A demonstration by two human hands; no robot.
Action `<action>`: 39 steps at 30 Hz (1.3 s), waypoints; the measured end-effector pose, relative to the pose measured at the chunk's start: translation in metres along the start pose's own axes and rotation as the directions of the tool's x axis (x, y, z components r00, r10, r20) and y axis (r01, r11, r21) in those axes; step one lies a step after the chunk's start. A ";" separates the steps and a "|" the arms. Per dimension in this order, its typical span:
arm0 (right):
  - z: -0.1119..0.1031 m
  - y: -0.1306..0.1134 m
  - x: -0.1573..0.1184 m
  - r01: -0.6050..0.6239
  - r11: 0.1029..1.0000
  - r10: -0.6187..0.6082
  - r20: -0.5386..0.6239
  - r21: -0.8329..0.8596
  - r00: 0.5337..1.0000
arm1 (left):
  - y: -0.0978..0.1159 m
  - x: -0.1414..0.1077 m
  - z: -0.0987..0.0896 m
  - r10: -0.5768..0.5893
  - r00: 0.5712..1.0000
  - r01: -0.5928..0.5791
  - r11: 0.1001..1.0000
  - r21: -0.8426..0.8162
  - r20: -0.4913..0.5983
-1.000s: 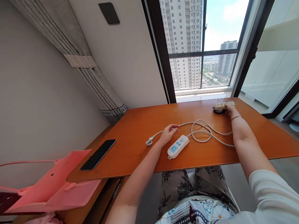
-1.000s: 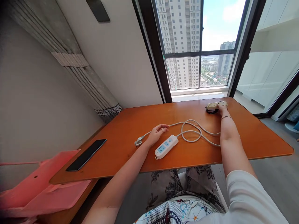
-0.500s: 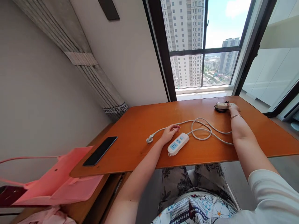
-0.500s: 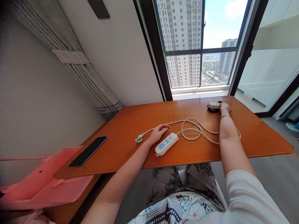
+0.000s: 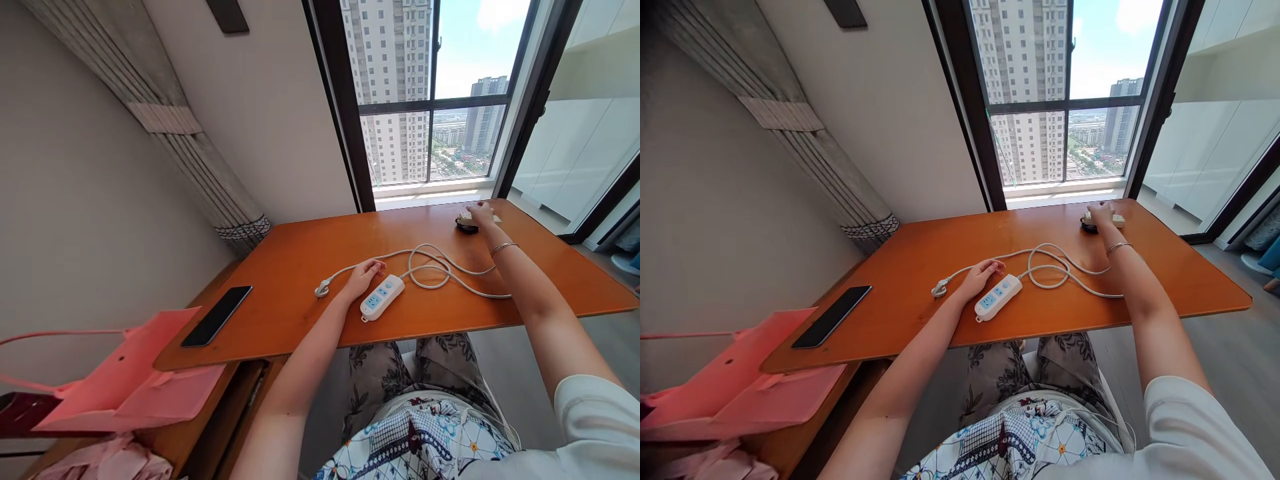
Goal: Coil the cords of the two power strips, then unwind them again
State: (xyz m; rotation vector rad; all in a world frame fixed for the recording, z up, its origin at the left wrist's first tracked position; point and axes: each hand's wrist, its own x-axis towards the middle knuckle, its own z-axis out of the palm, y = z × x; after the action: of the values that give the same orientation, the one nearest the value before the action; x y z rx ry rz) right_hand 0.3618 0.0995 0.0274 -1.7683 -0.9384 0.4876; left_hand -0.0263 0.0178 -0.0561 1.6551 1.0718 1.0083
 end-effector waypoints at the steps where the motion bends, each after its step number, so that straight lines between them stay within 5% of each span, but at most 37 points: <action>1: 0.005 -0.004 -0.012 0.074 0.997 -0.074 0.061 0.005 0.995 | 0.002 -0.001 0.000 0.010 1.000 -0.010 1.000 0.013 0.000; 4: 0.018 -0.006 -0.061 0.305 0.952 -0.303 0.281 0.036 0.911 | 0.012 -0.006 0.003 0.039 0.999 -0.041 0.995 0.086 0.026; 7: 0.025 0.003 -0.115 0.775 0.627 -0.576 0.619 -0.086 0.534 | 0.025 -0.013 0.009 0.058 0.994 -0.078 0.973 0.219 0.098; 9: 0.026 0.011 -0.142 0.891 0.396 -0.539 0.729 -0.223 0.423 | 0.034 -0.016 0.015 0.083 0.985 -0.126 0.944 0.305 0.151; 11: 0.024 0.018 -0.158 0.905 0.253 -0.465 0.777 -0.342 0.423 | 0.040 -0.018 0.022 0.115 0.975 -0.180 0.913 0.366 0.192; 14: 0.016 0.024 -0.162 0.878 0.190 -0.413 0.775 -0.440 0.478 | 0.046 -0.019 0.029 0.135 0.965 -0.218 0.890 0.400 0.225; 16: 0.008 0.024 -0.160 0.855 0.236 -0.408 0.752 -0.461 0.518 | 0.050 -0.017 0.033 0.146 0.964 -0.223 0.897 0.382 0.221; 18: -0.001 0.021 -0.161 0.831 0.374 -0.419 0.725 -0.411 0.547 | 0.055 -0.014 0.036 0.169 0.963 -0.234 0.909 0.344 0.208; 21: -0.013 0.010 -0.170 0.795 0.586 -0.548 0.647 -0.156 0.531 | 0.071 -0.010 0.037 0.209 0.948 -0.270 0.927 0.260 0.238; 25: -0.023 -0.012 -0.187 0.788 0.600 -0.747 0.445 0.134 0.494 | 0.107 -0.013 0.031 0.134 0.892 -0.182 0.981 0.072 0.432; 31: -0.016 -0.030 -0.202 0.728 0.634 -0.760 0.380 0.259 0.527 | 0.141 -0.031 0.030 0.060 0.826 0.042 0.985 -0.166 0.560; 34: -0.008 -0.026 -0.205 0.708 0.648 -0.749 0.397 0.279 0.530 | 0.142 -0.041 0.034 0.114 0.864 0.054 0.948 -0.315 0.490; 39: -0.013 0.002 -0.211 0.739 0.654 -0.713 0.457 0.161 0.532 | 0.144 -0.052 0.024 0.160 0.983 -0.094 0.866 -0.491 0.093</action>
State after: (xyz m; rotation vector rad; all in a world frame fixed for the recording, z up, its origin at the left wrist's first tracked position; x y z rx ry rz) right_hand 0.2417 -0.0740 0.0089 -1.1152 -1.9572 0.3437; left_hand 0.0114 -0.0697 0.0659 1.3620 0.5608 1.1278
